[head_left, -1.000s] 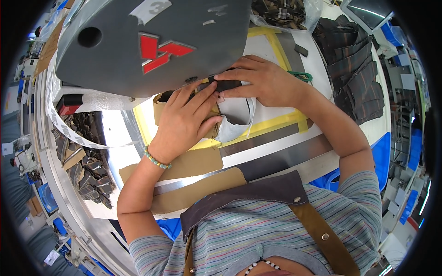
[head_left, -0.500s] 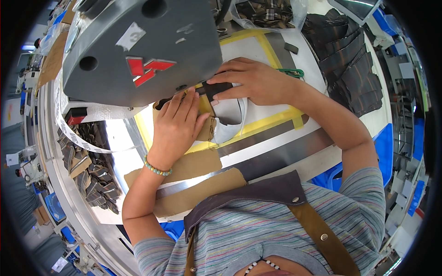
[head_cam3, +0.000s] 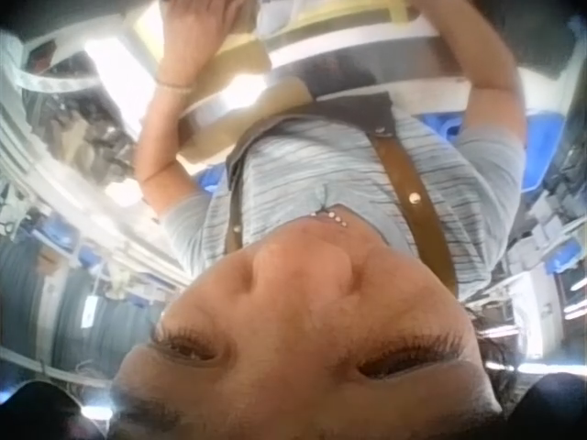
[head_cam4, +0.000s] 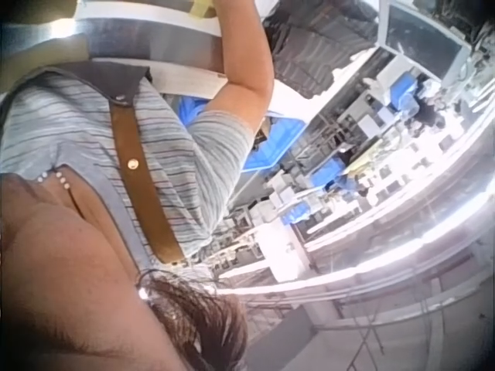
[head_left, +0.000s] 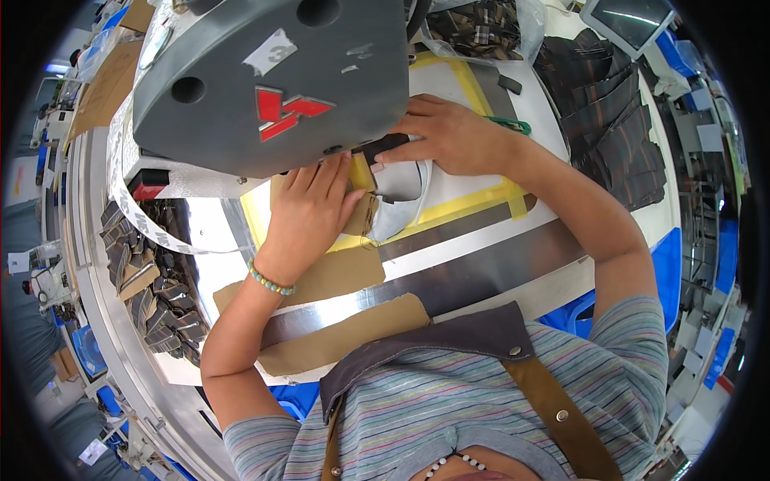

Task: Sewing strips of checkered fabric using an industrial sewing machine.

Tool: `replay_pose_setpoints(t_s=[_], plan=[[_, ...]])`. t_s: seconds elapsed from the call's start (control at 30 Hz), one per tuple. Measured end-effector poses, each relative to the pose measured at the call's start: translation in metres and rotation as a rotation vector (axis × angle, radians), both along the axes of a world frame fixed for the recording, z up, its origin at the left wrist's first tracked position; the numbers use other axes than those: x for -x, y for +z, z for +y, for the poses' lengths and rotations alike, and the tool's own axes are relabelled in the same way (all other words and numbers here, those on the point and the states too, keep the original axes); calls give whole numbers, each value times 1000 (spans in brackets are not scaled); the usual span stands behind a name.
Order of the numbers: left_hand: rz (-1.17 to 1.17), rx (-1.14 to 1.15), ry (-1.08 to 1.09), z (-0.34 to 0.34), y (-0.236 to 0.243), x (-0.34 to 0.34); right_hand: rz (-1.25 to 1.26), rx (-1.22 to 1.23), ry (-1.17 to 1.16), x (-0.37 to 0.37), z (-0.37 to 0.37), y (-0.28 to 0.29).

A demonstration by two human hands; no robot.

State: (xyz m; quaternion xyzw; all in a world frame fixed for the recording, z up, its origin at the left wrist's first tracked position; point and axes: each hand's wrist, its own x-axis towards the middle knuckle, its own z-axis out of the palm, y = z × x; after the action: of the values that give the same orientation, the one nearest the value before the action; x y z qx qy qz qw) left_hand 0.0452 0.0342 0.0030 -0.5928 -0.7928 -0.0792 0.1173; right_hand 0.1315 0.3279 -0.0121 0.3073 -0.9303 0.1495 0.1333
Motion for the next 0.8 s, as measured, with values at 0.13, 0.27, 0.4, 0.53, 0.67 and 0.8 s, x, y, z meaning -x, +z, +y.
replay_pose_setpoints(t_s=[0.13,0.27,0.4,0.53,0.67,0.8], plan=[[4,-15,7,4,-2,7,30,21,3,10,5,-2],[-4,47,89,10,-5,17,64,2,0,24,11,-2],[-120,-39,73,10,-3,21,3,1,-32,25,12,-4],[-319,-85,159,3,-4,25,265,-84,-20,25,16,12],[-426,-225,215,-3,-6,30,5,195,-80,15,20,28],[-660,-92,356,4,10,22,-48,151,-114,-4,-5,32]])
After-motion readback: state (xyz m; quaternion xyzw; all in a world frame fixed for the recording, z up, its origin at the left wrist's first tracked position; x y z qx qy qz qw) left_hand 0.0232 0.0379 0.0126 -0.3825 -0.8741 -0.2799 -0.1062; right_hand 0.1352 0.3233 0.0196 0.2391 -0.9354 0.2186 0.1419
